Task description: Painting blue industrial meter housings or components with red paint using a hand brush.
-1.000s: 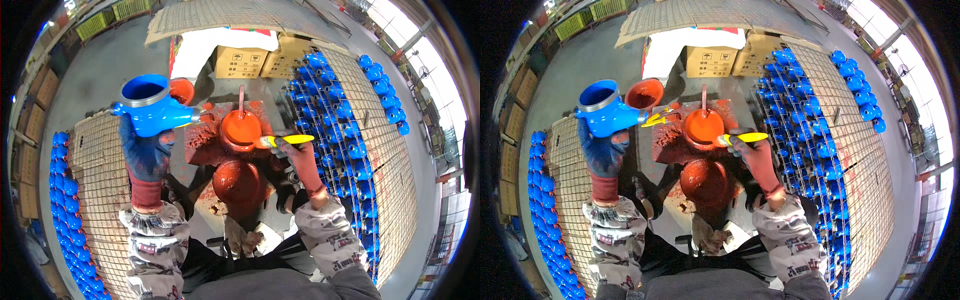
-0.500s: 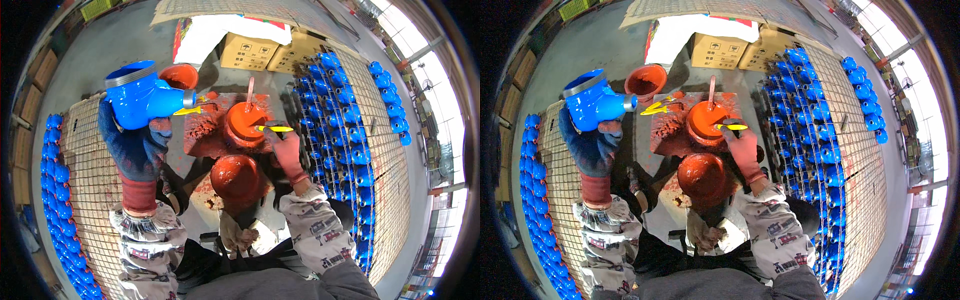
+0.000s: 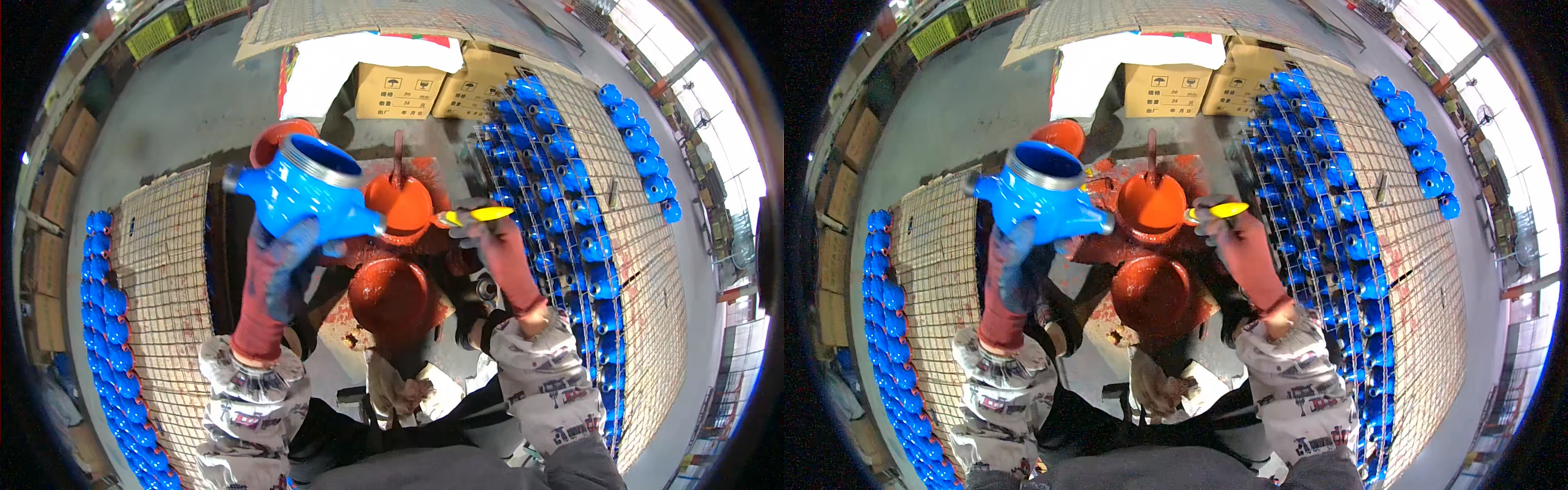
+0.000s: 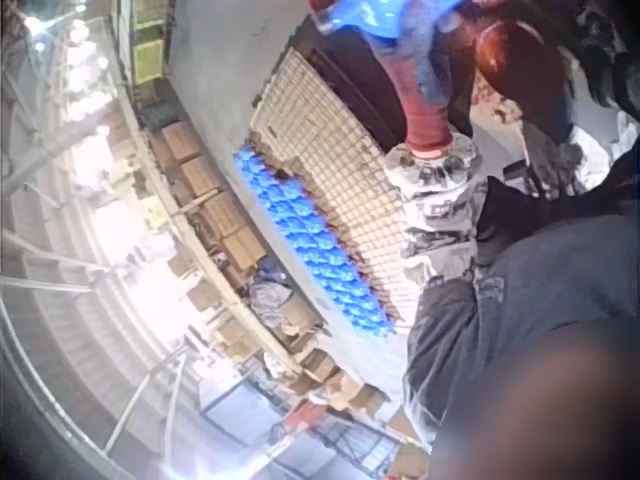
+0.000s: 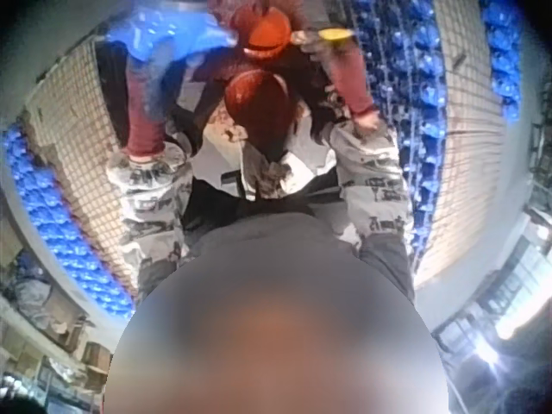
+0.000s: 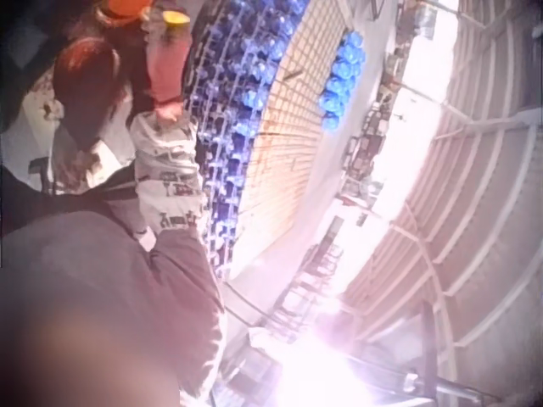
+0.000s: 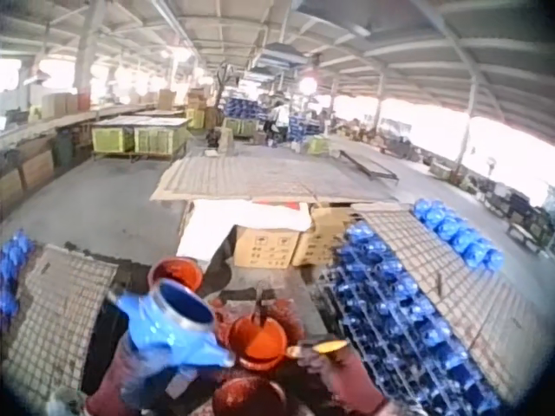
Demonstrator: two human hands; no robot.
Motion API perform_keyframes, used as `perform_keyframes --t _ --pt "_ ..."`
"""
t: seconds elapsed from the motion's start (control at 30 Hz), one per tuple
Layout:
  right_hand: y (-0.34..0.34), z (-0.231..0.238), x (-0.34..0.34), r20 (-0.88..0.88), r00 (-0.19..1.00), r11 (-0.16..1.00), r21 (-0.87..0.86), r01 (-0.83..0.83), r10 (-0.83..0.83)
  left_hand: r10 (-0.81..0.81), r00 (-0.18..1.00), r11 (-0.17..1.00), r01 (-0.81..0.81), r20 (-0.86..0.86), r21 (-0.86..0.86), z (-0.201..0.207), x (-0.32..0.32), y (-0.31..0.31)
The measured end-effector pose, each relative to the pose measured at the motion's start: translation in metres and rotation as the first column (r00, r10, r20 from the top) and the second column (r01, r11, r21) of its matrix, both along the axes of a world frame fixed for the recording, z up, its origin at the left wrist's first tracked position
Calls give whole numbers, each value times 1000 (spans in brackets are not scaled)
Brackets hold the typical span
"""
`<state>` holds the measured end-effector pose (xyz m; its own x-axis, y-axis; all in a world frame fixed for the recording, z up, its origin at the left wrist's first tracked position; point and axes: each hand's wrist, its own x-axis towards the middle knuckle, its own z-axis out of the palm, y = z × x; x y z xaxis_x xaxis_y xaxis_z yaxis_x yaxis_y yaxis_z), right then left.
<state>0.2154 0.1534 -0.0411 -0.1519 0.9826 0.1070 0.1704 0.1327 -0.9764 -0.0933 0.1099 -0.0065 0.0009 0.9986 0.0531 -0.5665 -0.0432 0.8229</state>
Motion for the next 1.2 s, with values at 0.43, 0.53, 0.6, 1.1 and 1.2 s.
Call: perform_keyframes --t 0.43,0.53,0.6,1.1,1.2 --pt "-22 80 10 -287 923 961 21 275 -258 111 694 861 291 -712 417 -2 74 -33" --pt "-29 85 10 -20 959 958 61 282 -281 -300 910 946 321 -286 30 -15 82 -45" --pt "-32 89 9 4 967 961 111 252 -254 -338 890 941 319 -305 -113 -23 84 -48" --pt "-63 102 1 224 938 590 807 -26 -265 319 474 843 254 -821 475 -14 82 -24" --pt "-60 107 3 317 938 532 823 -198 -141 348 503 861 163 -791 482 -10 79 -25"
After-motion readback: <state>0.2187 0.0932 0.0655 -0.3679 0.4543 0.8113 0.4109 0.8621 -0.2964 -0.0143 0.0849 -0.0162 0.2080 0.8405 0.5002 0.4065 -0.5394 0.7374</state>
